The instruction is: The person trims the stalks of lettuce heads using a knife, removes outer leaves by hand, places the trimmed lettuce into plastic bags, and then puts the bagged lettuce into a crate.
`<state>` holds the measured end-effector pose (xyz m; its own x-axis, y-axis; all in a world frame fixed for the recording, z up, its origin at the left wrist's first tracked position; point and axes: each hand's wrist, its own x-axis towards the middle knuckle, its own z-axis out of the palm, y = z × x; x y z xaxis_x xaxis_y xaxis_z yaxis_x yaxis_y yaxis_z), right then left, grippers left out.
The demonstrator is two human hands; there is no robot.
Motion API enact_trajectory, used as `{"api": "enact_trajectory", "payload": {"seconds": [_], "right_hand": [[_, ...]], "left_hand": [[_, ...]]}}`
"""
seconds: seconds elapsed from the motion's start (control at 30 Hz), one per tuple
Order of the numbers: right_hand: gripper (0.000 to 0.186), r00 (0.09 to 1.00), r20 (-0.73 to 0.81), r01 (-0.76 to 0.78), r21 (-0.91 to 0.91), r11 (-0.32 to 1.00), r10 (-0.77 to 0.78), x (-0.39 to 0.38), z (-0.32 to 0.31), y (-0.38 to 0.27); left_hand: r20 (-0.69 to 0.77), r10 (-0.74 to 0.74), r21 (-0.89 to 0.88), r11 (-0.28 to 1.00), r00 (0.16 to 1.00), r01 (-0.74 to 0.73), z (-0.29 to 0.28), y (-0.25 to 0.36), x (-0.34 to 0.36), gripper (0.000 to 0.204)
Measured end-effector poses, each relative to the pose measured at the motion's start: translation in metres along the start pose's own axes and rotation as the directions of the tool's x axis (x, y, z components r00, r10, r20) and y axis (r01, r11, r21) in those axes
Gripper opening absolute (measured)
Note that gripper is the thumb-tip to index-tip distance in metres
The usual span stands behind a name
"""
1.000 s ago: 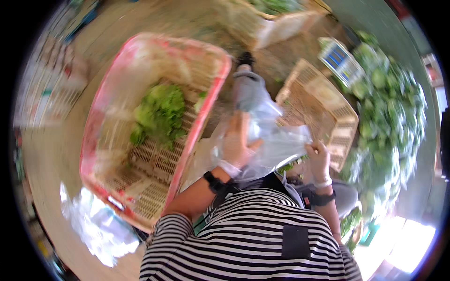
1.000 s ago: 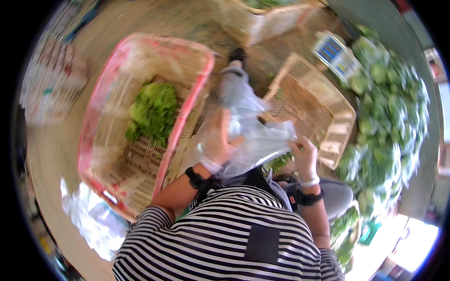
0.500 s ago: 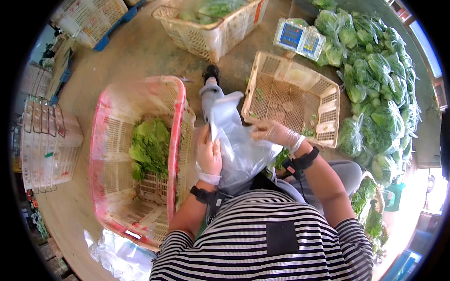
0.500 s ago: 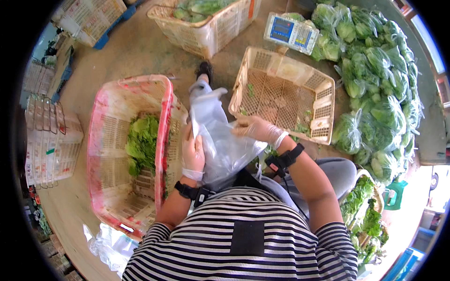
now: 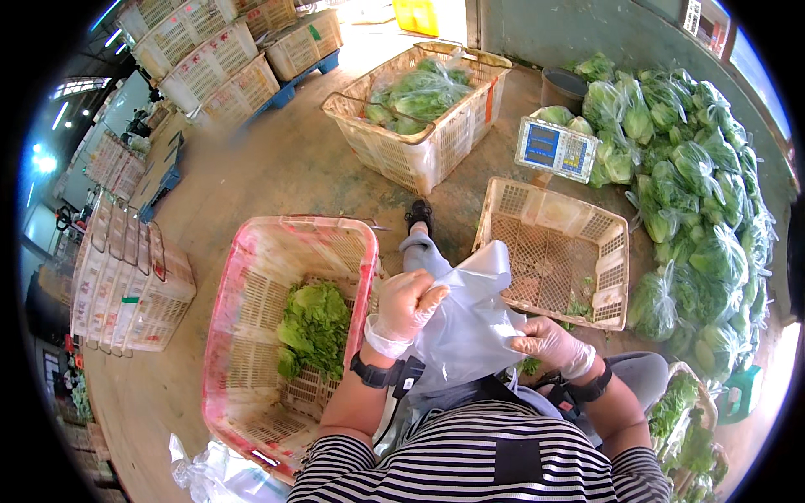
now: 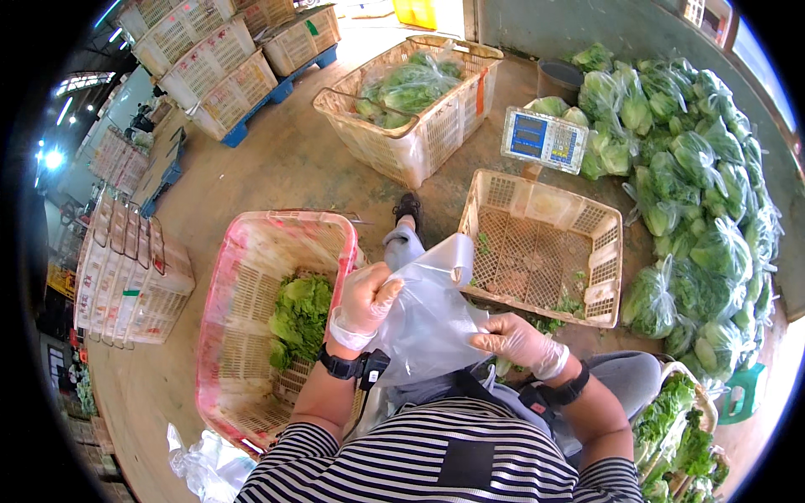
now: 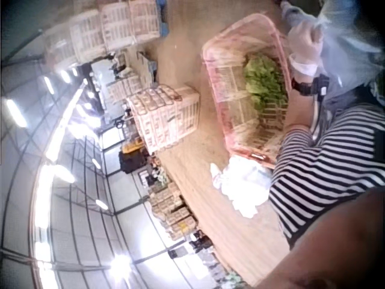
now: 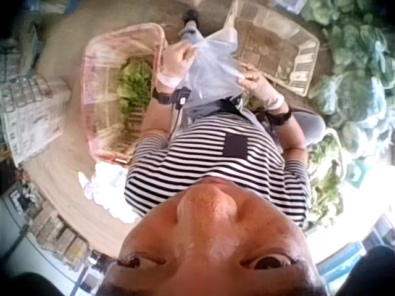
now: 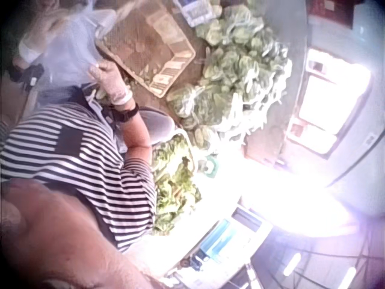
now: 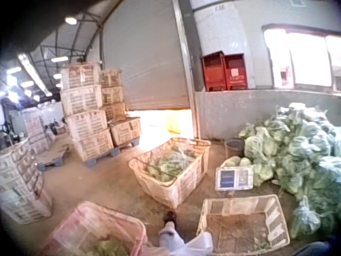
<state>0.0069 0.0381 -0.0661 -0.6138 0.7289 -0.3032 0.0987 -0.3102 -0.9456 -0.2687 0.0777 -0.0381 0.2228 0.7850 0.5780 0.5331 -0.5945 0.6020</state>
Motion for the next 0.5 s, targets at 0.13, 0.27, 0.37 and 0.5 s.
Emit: {"api": "enact_trajectory", "payload": {"seconds": [0.13, 0.27, 0.37, 0.5], "right_hand": [[0.018, 0.993, -0.119, -0.019, 0.027, 0.999, 0.022, -0.001, -0.008, 0.016], [0.014, 0.985, -0.146, 0.106, 0.071, 0.992, -0.094, -0.002, -0.009, 0.019], [0.012, 0.995, -0.062, 0.086, 0.175, 0.981, -0.076, 0.0, -0.004, 0.019], [0.021, 0.996, -0.093, -0.005, 0.111, 0.994, 0.016, -0.002, 0.003, 0.016]], "left_hand": [[0.021, -0.083, -0.061, 0.995, 0.996, 0.084, 0.009, 0.0, 0.007, 0.037], [0.064, -0.144, -0.1, 0.984, 0.987, 0.15, 0.014, 0.004, 0.005, 0.042], [0.07, -0.155, -0.089, 0.983, 0.985, 0.161, 0.013, 0.001, 0.002, 0.042], [0.061, -0.151, -0.059, 0.986, 0.987, 0.155, 0.012, -0.006, 0.004, 0.035]]}}
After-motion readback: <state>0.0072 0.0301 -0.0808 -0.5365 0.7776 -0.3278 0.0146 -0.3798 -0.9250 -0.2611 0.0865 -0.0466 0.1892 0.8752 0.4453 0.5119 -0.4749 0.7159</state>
